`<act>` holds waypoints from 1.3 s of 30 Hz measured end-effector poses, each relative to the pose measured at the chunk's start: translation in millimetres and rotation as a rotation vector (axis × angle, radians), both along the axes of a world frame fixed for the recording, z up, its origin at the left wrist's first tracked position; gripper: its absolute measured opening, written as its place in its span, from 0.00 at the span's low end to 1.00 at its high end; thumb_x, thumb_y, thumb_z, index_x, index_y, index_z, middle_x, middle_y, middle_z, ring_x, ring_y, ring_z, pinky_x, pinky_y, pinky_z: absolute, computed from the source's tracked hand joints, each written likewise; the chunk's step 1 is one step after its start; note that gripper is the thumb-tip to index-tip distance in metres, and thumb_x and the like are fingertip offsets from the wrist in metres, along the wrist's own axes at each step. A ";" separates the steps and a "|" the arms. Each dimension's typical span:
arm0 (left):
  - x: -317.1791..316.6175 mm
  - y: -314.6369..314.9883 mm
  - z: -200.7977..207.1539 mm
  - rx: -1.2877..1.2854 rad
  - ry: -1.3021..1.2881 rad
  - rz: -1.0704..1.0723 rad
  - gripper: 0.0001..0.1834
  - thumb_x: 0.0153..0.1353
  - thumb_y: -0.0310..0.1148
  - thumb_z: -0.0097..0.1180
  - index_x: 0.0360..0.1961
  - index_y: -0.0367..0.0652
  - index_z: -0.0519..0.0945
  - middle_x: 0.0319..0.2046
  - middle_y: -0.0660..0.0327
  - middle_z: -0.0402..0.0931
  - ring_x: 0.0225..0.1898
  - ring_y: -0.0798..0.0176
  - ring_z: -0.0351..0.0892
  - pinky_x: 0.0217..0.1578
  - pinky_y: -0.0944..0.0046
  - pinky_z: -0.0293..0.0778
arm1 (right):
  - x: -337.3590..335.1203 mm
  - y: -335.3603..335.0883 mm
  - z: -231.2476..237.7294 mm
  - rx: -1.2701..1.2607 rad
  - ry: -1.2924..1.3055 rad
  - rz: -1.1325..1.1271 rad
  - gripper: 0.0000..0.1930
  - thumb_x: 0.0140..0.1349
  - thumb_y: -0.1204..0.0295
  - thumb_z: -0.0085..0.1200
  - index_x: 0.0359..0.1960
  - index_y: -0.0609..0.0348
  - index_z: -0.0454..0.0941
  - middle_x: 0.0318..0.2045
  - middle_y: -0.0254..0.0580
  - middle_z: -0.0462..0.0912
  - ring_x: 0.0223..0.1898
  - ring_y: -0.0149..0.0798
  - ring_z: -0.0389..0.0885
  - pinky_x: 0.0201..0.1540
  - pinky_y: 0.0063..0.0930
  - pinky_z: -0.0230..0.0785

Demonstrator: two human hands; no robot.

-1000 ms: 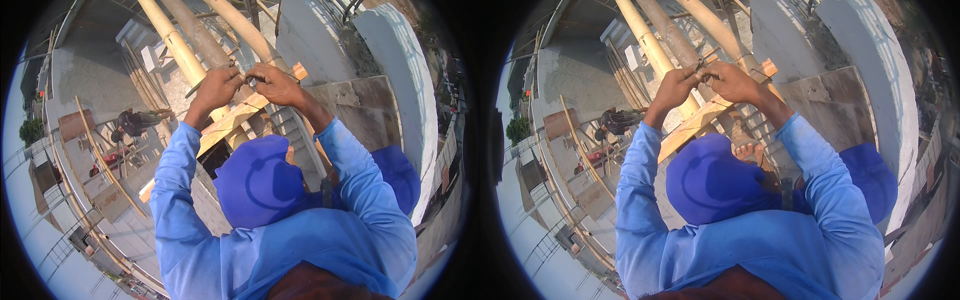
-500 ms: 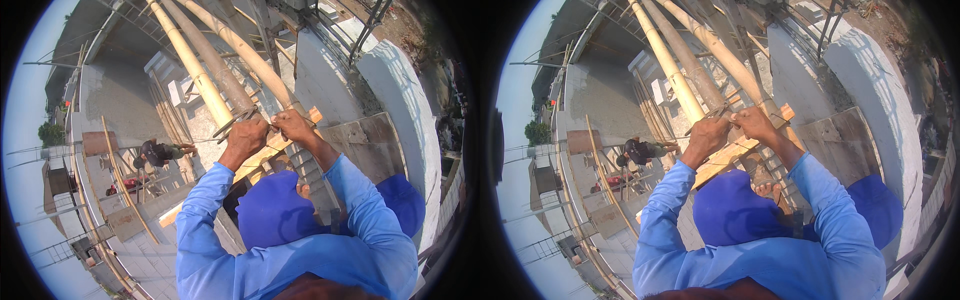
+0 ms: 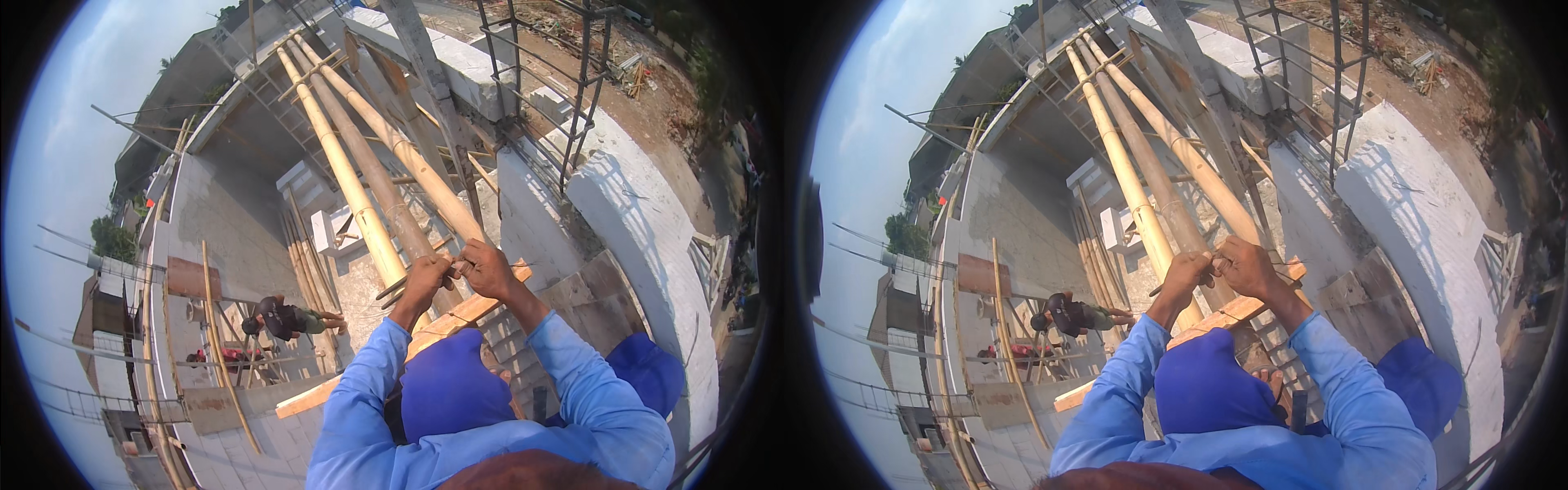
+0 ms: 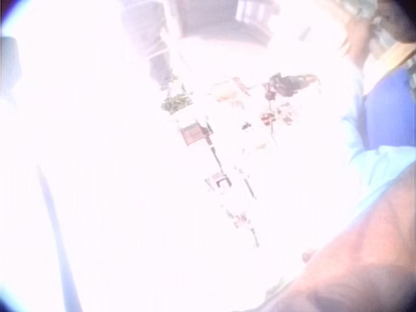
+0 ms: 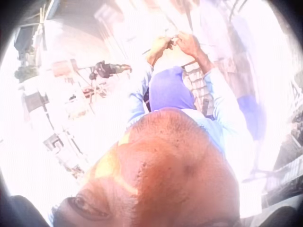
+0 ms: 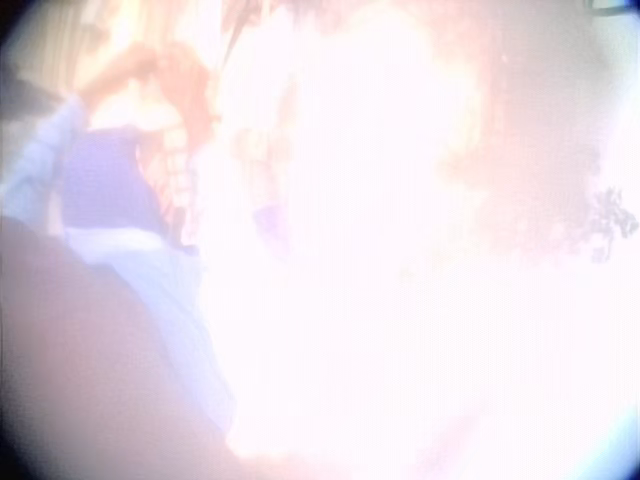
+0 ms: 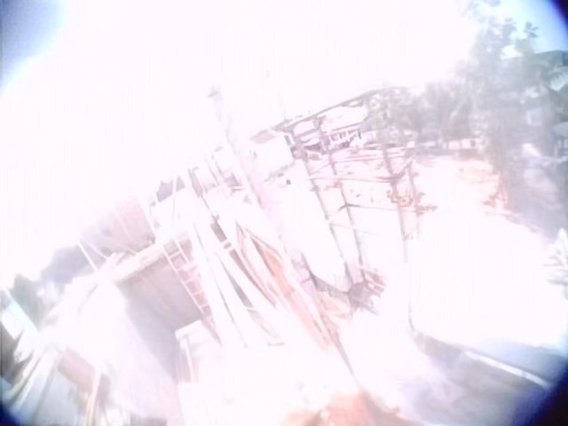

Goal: The person secures bamboo poles using wire and pliers.

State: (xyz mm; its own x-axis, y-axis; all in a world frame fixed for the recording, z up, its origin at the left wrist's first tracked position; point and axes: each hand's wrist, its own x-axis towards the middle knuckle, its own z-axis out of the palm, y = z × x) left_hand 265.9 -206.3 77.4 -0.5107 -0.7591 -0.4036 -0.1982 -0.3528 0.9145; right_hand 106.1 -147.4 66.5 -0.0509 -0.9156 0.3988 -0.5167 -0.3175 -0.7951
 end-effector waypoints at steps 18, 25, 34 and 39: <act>-0.5 5.3 32.7 -0.042 -0.089 0.097 0.03 0.50 0.25 0.55 0.27 0.37 0.75 0.17 0.63 0.72 0.13 0.72 0.70 0.12 0.73 0.61 | 2.0 1.7 -5.9 -0.046 0.021 0.018 0.15 0.55 0.67 0.57 0.43 0.56 0.74 0.34 0.45 0.76 0.36 0.51 0.79 0.37 0.40 0.73; 10.4 9.7 6.2 -0.295 -0.091 0.143 0.05 0.53 0.26 0.56 0.24 0.36 0.76 0.17 0.63 0.73 0.15 0.72 0.71 0.15 0.71 0.66 | 12.1 -2.5 -19.4 0.042 0.074 0.004 0.11 0.55 0.70 0.54 0.39 0.59 0.75 0.32 0.47 0.75 0.36 0.53 0.78 0.37 0.42 0.71; 16.6 5.4 10.5 0.005 -0.007 0.014 0.12 0.61 0.38 0.54 0.29 0.38 0.77 0.19 0.62 0.74 0.14 0.71 0.70 0.12 0.72 0.61 | -1.4 -3.1 -10.0 0.334 0.021 0.094 0.13 0.57 0.64 0.49 0.33 0.61 0.79 0.34 0.54 0.79 0.40 0.54 0.77 0.43 0.43 0.68; 21.7 -1.9 24.1 0.187 0.101 -0.011 0.16 0.63 0.44 0.51 0.35 0.41 0.76 0.20 0.62 0.75 0.13 0.72 0.69 0.10 0.75 0.56 | -3.4 -2.1 0.6 0.290 0.082 0.132 0.13 0.57 0.63 0.49 0.33 0.62 0.79 0.34 0.53 0.79 0.41 0.54 0.77 0.44 0.42 0.68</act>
State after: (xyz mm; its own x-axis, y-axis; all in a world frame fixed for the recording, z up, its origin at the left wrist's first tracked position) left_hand 287.6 -208.2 101.5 -0.5638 -0.6699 -0.4830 -0.1140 -0.5161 0.8489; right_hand 102.7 -149.5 67.2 0.0970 -0.9882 0.1186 -0.5526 -0.1525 -0.8193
